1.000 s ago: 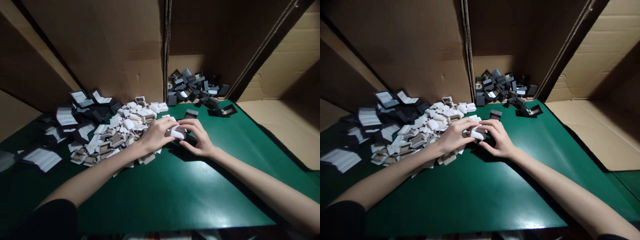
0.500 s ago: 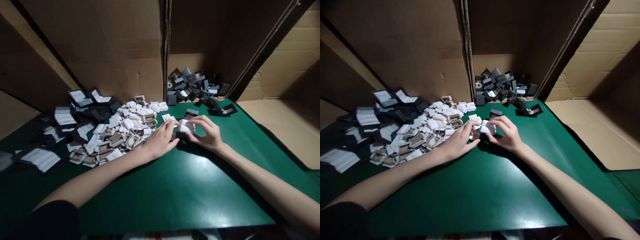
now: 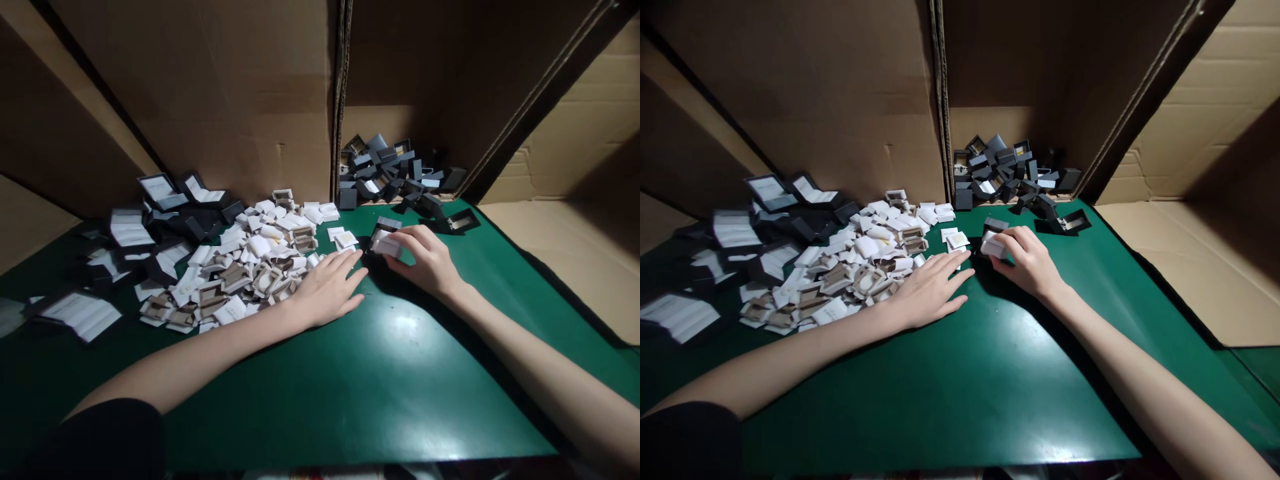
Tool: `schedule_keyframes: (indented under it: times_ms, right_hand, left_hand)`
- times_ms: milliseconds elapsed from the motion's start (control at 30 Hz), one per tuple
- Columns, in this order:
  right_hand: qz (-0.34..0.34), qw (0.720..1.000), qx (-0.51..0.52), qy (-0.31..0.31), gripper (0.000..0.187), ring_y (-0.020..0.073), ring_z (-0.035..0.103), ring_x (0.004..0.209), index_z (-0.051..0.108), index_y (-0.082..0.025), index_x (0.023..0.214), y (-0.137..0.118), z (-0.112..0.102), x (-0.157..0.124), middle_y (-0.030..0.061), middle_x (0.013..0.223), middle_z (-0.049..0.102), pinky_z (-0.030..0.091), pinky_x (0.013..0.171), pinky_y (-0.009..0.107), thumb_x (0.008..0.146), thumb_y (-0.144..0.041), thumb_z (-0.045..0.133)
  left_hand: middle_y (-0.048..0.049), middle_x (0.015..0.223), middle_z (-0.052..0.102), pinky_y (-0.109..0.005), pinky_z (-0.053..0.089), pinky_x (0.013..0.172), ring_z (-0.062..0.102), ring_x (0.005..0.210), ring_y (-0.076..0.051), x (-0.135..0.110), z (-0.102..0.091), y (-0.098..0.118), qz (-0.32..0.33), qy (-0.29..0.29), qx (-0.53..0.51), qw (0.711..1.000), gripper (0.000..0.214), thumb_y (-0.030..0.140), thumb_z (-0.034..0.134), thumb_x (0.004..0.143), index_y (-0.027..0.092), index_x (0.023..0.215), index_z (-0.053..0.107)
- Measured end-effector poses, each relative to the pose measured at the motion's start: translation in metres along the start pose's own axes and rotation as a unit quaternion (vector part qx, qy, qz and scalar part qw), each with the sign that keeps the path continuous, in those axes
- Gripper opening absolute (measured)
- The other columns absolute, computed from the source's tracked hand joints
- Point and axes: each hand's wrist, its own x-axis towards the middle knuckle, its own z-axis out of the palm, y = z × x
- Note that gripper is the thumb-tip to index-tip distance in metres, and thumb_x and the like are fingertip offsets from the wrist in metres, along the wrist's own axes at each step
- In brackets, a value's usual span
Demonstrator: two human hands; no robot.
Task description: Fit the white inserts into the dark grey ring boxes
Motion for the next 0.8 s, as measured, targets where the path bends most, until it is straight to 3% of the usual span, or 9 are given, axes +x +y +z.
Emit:
schedule_keyframes:
  times_ms: [133, 500, 800]
  right_hand:
    - [0.010, 1.000, -0.003, 0.005, 0.029, 0.0250, 0.057, 0.087, 0.057, -0.021, 0.108, 0.0000, 0.0023, -0.0010, 0.0105, 0.095, 0.062, 0.052, 0.073, 0.040, 0.079, -0.020, 0.061]
    - [-0.001, 0.993, 0.050, -0.104, 0.026, 0.0231, 0.058, 0.086, 0.059, -0.020, 0.108, -0.0065, 0.0010, 0.0001, 0.0097, 0.098, 0.067, 0.043, 0.069, 0.037, 0.084, -0.029, 0.060]
    - [-0.003, 0.993, 0.099, -0.065, 0.030, 0.0235, 0.058, 0.086, 0.059, -0.019, 0.109, -0.0044, 0.0061, -0.0028, 0.0113, 0.098, 0.068, 0.048, 0.073, 0.040, 0.083, -0.034, 0.064]
  left_hand:
    - [-0.0172, 0.145, 0.039, -0.046, 0.029, 0.110, 0.035, 0.135, -0.030, -0.0009, 0.0015, 0.0016, 0.012, 0.002, 0.018, 1.000, 0.040, 0.035, 0.041, 0.095, 0.013, 0.126, 0.052]
    - [-0.0211, 0.136, 0.046, -0.047, 0.036, 0.106, 0.042, 0.130, -0.031, -0.0009, 0.0011, 0.0010, 0.016, 0.030, -0.025, 0.999, 0.033, 0.029, 0.050, 0.090, 0.011, 0.118, 0.056]
    - [-0.0189, 0.134, 0.047, -0.048, 0.038, 0.105, 0.043, 0.128, -0.031, -0.0006, -0.0004, -0.0029, 0.002, 0.022, -0.070, 0.997, 0.029, 0.030, 0.051, 0.089, 0.014, 0.111, 0.060]
